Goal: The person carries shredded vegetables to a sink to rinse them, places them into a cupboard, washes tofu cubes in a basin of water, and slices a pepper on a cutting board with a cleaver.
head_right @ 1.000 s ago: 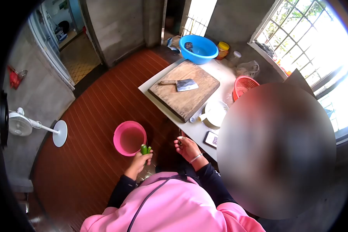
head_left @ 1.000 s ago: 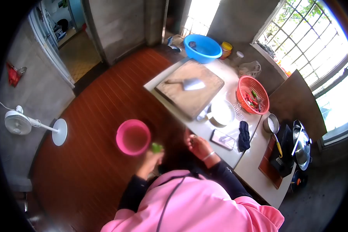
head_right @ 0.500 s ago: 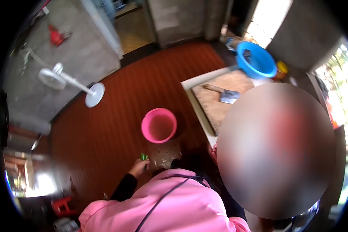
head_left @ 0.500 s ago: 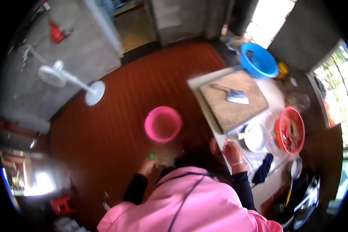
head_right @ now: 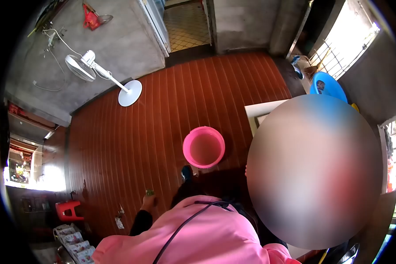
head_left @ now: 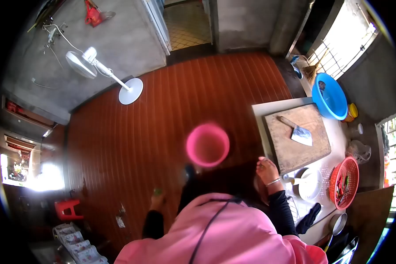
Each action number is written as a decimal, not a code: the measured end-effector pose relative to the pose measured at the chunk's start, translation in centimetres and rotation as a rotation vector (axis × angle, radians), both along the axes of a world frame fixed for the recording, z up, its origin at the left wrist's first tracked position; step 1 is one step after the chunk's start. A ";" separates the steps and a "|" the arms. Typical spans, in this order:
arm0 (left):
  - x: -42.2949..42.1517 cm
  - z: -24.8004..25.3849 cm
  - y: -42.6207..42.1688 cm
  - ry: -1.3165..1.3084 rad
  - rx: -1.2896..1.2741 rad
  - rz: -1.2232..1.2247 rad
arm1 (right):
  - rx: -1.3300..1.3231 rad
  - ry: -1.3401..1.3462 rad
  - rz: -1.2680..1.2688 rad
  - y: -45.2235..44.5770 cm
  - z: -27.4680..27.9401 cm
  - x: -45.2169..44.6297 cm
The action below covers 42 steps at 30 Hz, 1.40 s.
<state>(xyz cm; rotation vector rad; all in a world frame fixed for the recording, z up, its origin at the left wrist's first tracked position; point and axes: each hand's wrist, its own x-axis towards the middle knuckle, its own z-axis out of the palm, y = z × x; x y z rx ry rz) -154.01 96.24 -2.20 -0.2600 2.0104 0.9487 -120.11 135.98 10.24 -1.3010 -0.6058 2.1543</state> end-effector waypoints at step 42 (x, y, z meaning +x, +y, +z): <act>-30.1 -2.0 -3.7 -0.159 0.233 0.297 | 0.039 -0.296 0.017 1.3 -5.9 -33.8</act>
